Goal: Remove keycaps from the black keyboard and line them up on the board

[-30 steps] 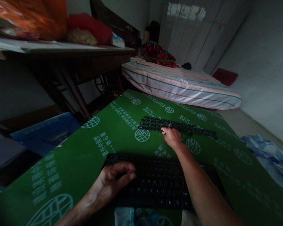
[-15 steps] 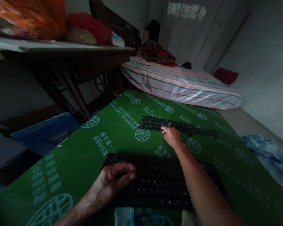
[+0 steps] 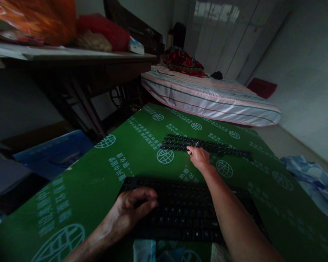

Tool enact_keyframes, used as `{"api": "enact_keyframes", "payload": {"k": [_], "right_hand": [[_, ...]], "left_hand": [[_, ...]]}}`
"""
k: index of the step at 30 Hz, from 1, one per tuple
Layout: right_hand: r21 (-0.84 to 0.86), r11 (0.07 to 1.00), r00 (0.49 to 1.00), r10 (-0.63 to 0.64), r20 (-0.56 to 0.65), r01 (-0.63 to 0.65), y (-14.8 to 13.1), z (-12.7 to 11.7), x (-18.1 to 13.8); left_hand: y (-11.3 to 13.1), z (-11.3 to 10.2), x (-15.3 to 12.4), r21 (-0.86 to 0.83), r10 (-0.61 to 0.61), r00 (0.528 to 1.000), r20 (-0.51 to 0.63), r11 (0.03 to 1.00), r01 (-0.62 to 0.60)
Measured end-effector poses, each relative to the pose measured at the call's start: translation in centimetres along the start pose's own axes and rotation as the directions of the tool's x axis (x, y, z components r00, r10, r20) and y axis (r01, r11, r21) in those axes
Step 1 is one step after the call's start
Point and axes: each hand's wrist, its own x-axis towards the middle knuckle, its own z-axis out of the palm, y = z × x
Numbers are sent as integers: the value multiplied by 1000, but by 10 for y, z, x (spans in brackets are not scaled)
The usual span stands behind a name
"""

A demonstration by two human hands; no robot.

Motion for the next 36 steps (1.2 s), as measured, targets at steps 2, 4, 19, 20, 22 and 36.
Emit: {"api": "enact_keyframes", "payload": {"k": [2, 4, 19, 20, 22, 36], "right_hand": [[-3, 1000, 1000, 5, -2, -5, 0, 0, 0], [-6, 1000, 1000, 8, -4, -8, 0, 0, 0], [-11, 1000, 1000, -5, -16, 5, 0, 0, -1], [-9, 1000, 1000, -6, -17, 6, 0, 0, -1], [-5, 1000, 1000, -8, -18, 8, 0, 0, -1], [2, 1000, 1000, 29, -12, -29, -1, 1, -1]], "left_hand": [[1, 0, 0, 20, 4, 1000, -1, 1000, -4], [2, -1, 0, 36, 7, 1000, 3, 999, -7], [-2, -1, 0, 50, 33, 999, 9, 998, -33], [-2, -1, 0, 51, 28, 1000, 13, 998, -29], [-1, -1, 1, 50, 19, 1000, 23, 999, -20], [-10, 1, 0, 77, 43, 999, 26, 996, -45]]}}
